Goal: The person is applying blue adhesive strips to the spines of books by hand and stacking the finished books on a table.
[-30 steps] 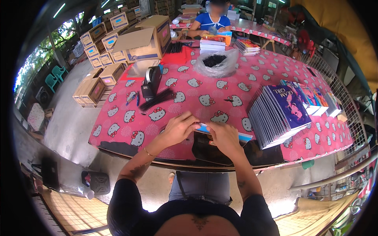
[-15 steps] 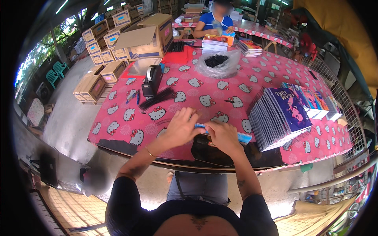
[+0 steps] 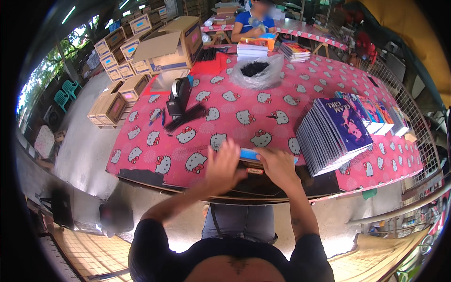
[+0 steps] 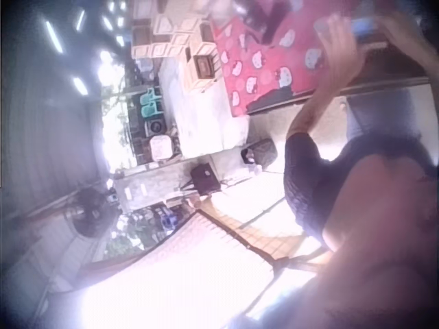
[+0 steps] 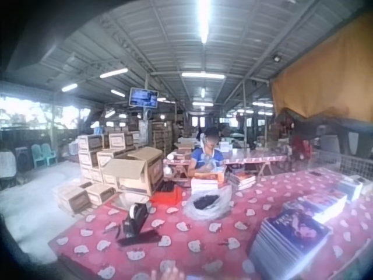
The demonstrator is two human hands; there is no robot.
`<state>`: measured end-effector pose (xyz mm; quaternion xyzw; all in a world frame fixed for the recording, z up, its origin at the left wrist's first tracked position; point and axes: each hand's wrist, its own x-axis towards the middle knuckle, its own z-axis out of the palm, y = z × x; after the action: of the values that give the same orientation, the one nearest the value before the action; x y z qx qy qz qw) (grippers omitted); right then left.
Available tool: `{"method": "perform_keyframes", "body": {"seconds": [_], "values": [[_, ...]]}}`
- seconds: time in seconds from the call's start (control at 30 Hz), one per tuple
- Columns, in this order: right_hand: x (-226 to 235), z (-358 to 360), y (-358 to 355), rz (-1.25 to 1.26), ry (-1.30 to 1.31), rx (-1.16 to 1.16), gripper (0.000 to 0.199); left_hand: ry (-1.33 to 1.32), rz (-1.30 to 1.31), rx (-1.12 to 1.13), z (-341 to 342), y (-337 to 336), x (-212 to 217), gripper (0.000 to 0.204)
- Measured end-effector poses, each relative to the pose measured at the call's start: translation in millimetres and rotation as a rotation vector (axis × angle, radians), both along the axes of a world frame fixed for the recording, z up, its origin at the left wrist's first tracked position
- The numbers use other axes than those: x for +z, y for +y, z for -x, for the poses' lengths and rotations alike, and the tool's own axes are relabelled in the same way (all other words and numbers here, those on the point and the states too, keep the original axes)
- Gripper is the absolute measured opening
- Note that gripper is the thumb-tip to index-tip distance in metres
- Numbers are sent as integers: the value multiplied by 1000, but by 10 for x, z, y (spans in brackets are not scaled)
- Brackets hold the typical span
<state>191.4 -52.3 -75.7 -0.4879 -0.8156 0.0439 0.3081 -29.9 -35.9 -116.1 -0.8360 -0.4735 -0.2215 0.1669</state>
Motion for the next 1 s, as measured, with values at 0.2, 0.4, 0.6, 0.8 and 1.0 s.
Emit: {"method": "perform_keyframes", "body": {"seconds": [0.2,0.4,0.6,0.8,1.0], "values": [[59,-10,7,23,17,21,23,71,129,-421,146,-316,-529,80],[-8,-79,33,15,27,59,20,203,190,-248,-14,-185,-2,79],[72,-7,17,59,-6,48,31,148,-121,-35,-152,272,363,82],[88,-24,-40,191,-51,-72,56,239,217,-232,-312,-25,364,80],[-280,-589,-188,65,774,129,77,358,38,-218,-392,-259,263,84]]}}
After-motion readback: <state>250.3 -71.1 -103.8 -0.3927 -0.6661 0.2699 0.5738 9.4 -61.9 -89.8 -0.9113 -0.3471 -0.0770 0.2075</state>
